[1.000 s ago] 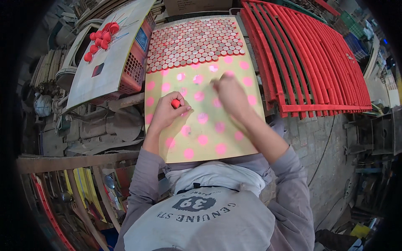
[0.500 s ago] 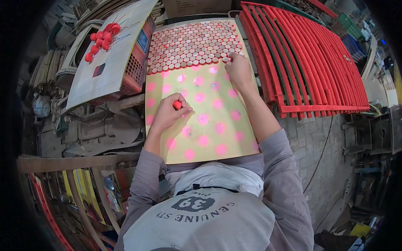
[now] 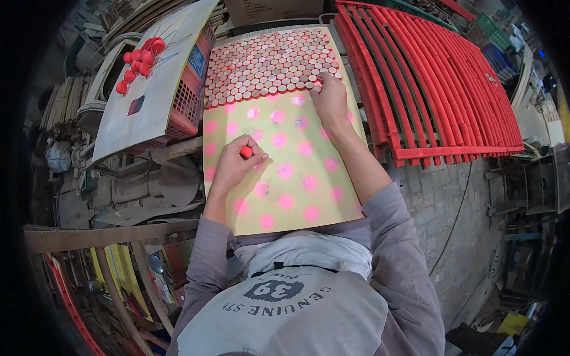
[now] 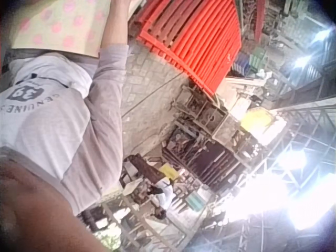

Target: The person repeatedly picks up red cylindrical foam pieces, breaks them into smaller segments, and places them onto a yellow board with pink polka dots. The person arranges these segments in rows alongside other similar items already on the board.

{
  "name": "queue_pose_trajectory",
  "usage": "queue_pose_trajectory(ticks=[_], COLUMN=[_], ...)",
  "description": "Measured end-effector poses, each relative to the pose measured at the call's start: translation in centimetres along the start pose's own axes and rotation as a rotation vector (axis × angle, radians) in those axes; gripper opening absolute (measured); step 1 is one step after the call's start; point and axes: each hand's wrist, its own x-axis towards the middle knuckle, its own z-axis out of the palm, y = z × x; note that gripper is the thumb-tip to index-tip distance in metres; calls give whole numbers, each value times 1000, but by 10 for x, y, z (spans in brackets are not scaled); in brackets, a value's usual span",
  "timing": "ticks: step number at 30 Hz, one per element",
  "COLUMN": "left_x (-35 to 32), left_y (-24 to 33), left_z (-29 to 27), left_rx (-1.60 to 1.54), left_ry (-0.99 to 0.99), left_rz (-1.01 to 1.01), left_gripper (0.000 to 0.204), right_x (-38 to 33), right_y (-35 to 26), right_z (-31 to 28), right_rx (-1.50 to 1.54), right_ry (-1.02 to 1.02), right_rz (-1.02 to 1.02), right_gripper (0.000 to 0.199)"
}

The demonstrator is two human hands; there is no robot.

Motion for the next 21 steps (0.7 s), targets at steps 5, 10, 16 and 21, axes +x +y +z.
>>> queue_pose_trajectory(ticks=[5, 10, 16, 21], left_x=[1, 1, 1, 2], left_y=[-4, -5, -4, -3], left_z=[3, 3, 4, 4], left_rx=[-52, -79, -106, -73], left_ry=[4, 10, 15, 14], left_rz=[-13, -25, -34, -41], left_gripper=[26, 27, 27, 27], right_x=[6, -3, 6, 9], right_y=[10, 1, 12, 14], right_z=[-3, -17, -8, -8], right_rx=[18, -143, -126, -118], right_ry=[71, 69, 22, 38], right_rz=[-12, -33, 133, 145], right_gripper=[37, 35, 32, 31])
